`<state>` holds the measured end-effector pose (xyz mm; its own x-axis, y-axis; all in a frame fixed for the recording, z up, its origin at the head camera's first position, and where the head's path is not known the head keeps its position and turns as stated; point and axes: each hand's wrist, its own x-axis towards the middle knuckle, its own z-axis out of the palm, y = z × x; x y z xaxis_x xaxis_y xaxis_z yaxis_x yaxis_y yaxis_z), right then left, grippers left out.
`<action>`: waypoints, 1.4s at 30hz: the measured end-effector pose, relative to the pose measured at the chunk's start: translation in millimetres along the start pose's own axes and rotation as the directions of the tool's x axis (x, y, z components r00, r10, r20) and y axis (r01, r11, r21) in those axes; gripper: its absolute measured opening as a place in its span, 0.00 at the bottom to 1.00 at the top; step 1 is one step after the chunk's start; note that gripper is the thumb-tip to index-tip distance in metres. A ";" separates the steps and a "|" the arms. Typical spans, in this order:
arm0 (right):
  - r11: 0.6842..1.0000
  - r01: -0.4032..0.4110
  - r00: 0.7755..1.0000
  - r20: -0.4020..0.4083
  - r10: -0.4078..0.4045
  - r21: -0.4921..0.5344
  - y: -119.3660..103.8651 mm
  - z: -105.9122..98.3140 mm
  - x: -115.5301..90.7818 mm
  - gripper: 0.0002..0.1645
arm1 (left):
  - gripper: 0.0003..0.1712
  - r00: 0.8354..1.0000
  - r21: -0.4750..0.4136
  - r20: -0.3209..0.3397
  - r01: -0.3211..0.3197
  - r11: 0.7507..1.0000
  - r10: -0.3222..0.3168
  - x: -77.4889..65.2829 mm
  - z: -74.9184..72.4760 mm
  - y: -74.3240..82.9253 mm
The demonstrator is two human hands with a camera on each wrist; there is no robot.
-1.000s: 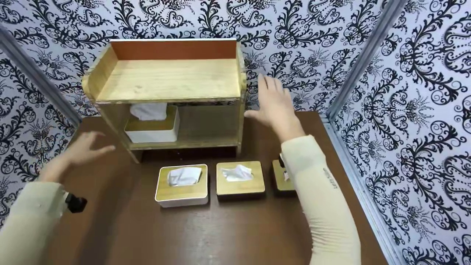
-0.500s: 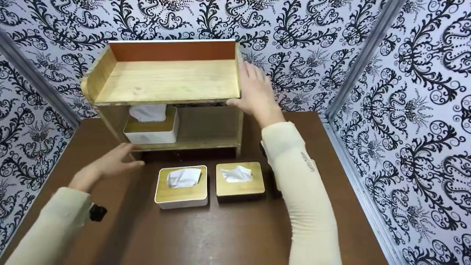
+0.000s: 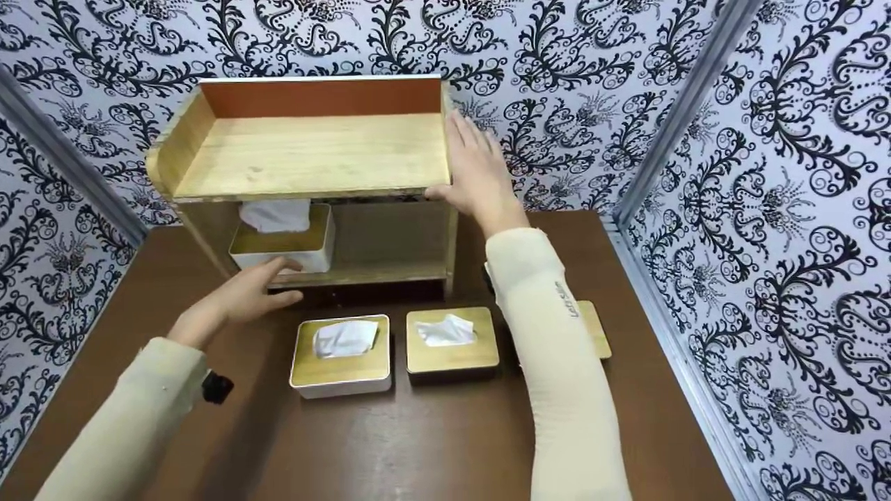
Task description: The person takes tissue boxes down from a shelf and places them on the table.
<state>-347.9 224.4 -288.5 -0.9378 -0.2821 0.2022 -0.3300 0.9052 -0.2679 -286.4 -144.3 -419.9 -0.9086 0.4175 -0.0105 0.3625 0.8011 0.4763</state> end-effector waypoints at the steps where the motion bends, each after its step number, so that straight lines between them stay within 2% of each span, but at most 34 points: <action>1: 1.000 0.005 1.000 -0.003 -0.005 -0.003 0.5 -0.2 -0.4 0.70 | 0.29 1.000 0.006 -0.008 -0.015 1.000 0.015 2.9 -0.1 1.7; 5: 1.000 0.017 1.000 -0.016 -0.018 -0.011 0.8 0.2 -0.5 0.69 | 0.28 0.995 0.058 -0.041 -0.085 0.995 0.088 15.2 -1.1 9.1; 7: 1.000 0.009 1.000 -0.014 -0.010 -0.015 -0.1 0.4 0.7 0.69 | 0.28 0.995 0.086 -0.038 -0.087 0.993 0.090 22.8 -2.4 13.0; 15: 0.993 -0.049 0.999 0.003 0.049 -0.103 -4.3 1.9 3.5 0.73 | 0.38 1.000 0.190 0.019 -0.020 0.982 0.016 55.6 -3.0 24.1; 21: 0.992 -0.063 0.998 -0.006 0.062 -0.106 -6.2 4.0 3.6 0.73 | 0.42 0.999 0.262 0.038 0.012 0.965 -0.022 73.0 -1.6 26.0; 32: 0.993 -0.065 0.998 -0.019 0.063 -0.099 -6.7 5.0 2.7 0.72 | 0.46 0.999 0.347 0.008 0.047 0.937 -0.053 85.6 -1.3 22.9; 37: 0.991 -0.071 0.997 -0.018 0.069 -0.113 -6.5 4.8 2.4 0.72 | 0.48 0.998 0.323 0.001 0.054 0.945 -0.058 90.5 2.5 18.2; 42: 0.991 -0.065 0.998 -0.018 0.064 -0.120 -7.7 4.2 2.6 0.72 | 0.53 0.997 0.299 -0.007 0.073 0.952 -0.074 93.6 -1.2 12.4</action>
<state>-348.2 215.3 -289.8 -0.9548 -0.2182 0.2017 -0.2528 0.9532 -0.1656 -367.2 -95.8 -413.9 -0.9346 0.3536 -0.0394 0.3404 0.9209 0.1899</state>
